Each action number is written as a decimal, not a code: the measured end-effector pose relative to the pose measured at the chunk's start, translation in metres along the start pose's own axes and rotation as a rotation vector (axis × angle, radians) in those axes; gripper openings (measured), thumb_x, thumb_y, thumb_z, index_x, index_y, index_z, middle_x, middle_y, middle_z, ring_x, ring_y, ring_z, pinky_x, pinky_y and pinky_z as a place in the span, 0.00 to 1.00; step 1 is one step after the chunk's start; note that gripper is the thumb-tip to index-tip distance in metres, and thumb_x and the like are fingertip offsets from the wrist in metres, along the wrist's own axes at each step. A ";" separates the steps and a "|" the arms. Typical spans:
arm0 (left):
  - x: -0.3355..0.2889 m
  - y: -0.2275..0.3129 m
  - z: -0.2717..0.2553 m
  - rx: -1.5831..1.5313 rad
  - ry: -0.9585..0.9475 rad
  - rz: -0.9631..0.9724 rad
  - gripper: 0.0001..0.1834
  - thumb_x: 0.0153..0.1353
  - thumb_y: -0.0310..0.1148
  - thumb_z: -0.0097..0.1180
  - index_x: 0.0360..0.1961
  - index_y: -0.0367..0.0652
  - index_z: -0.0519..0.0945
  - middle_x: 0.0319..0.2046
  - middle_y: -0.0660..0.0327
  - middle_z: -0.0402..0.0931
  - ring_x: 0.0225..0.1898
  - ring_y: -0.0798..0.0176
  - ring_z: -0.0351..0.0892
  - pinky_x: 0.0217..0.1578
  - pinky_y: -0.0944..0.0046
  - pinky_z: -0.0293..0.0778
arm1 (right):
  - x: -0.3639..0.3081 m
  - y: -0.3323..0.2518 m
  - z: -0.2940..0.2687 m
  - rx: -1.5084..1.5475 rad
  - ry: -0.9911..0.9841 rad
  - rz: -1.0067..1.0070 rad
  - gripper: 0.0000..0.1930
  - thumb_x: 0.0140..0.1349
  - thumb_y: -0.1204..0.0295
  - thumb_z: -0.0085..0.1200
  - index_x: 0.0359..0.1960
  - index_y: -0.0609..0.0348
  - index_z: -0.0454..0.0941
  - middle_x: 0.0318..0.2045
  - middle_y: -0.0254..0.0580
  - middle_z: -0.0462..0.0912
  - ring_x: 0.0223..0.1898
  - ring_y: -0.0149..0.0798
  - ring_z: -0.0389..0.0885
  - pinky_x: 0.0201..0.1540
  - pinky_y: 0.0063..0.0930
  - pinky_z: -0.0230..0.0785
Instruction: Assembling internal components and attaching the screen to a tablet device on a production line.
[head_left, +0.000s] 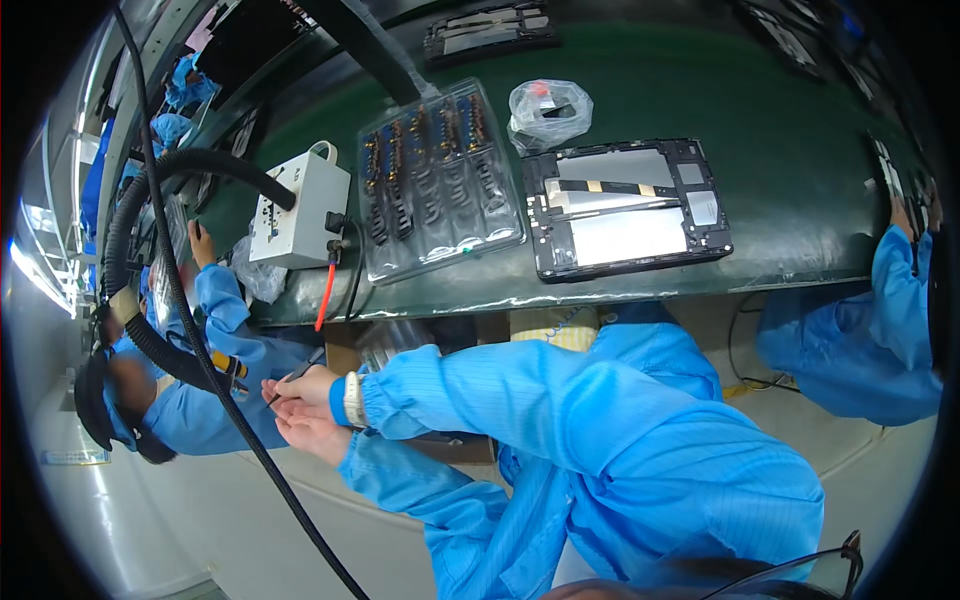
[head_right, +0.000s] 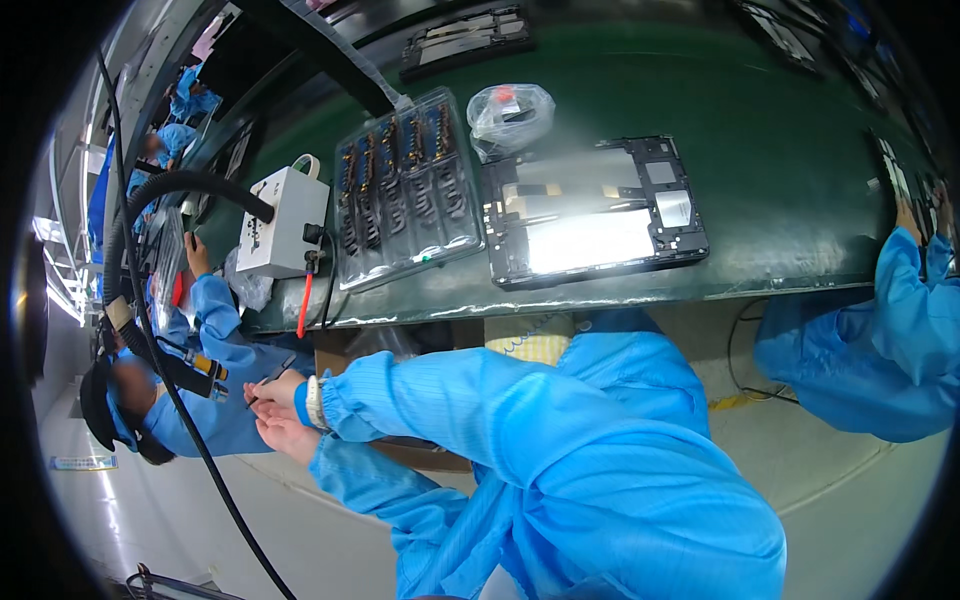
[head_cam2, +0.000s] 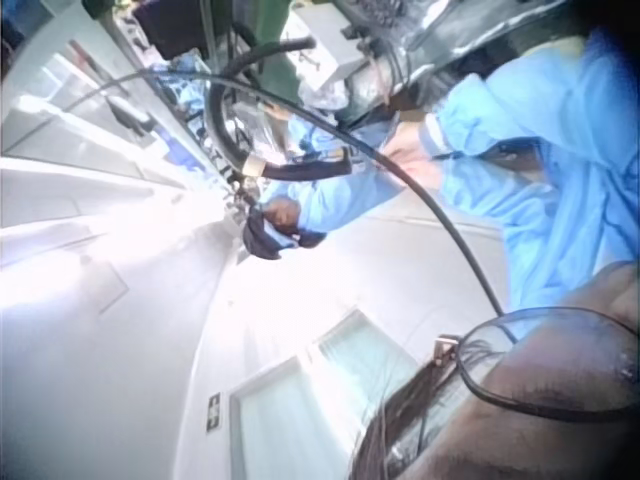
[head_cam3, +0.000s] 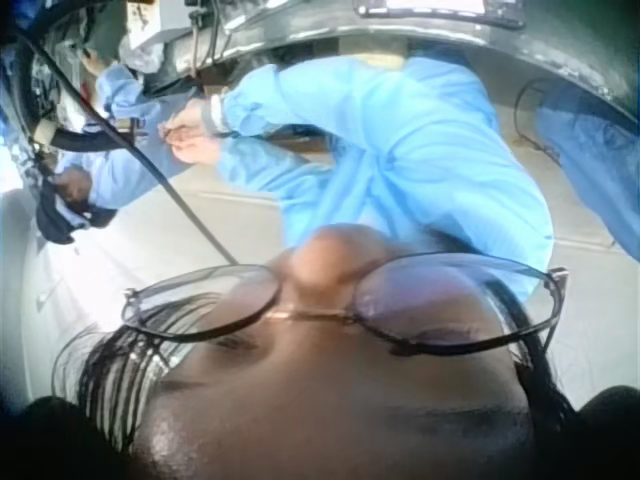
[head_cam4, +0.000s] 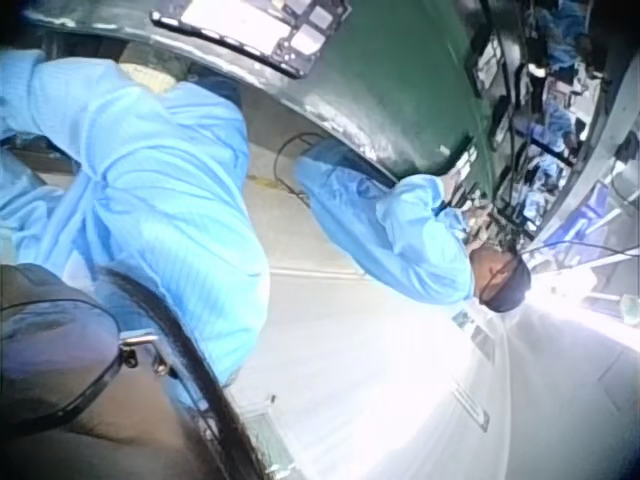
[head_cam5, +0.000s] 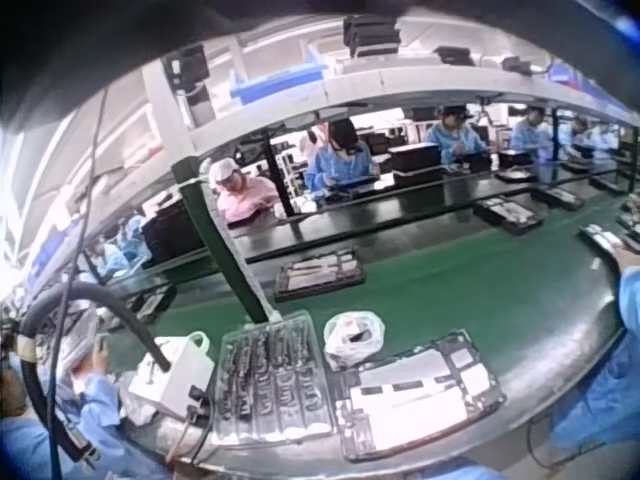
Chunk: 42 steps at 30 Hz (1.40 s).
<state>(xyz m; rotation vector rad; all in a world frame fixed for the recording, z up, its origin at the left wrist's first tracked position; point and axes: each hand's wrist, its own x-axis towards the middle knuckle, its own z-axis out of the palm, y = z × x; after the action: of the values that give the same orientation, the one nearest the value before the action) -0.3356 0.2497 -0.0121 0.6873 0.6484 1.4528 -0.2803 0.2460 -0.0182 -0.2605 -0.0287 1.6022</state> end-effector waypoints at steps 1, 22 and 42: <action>-0.011 -0.011 0.017 0.002 -0.019 -0.028 0.26 0.64 0.37 0.22 0.58 0.34 0.63 0.58 0.56 0.64 0.59 0.61 0.62 0.61 0.62 0.54 | -0.015 -0.019 -0.007 -0.014 -0.012 -0.040 0.04 0.58 0.74 0.54 0.34 0.60 0.74 0.36 0.37 0.78 0.38 0.29 0.75 0.41 0.21 0.69; -0.206 -0.216 0.258 1.147 -1.535 0.801 0.14 0.49 0.34 0.57 0.36 0.37 0.77 0.35 0.57 0.74 0.39 0.54 0.70 0.39 0.57 0.67 | -0.381 -0.352 -0.109 -1.413 0.810 -0.791 0.09 0.56 0.76 0.53 0.39 0.63 0.78 0.35 0.38 0.79 0.36 0.27 0.76 0.41 0.21 0.69; -0.189 -0.222 0.260 1.038 -1.744 0.549 0.18 0.52 0.32 0.56 0.46 0.49 0.75 0.41 0.59 0.71 0.44 0.54 0.69 0.52 0.50 0.60 | -0.381 -0.340 -0.105 -1.762 0.861 -0.734 0.09 0.52 0.76 0.56 0.36 0.61 0.80 0.32 0.43 0.79 0.33 0.36 0.76 0.37 0.25 0.69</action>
<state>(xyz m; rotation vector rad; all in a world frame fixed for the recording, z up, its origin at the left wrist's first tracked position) 0.0015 0.0536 -0.0127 2.5896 -0.3247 0.3373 0.0829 -0.1278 -0.0023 -1.9768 -0.7769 0.2400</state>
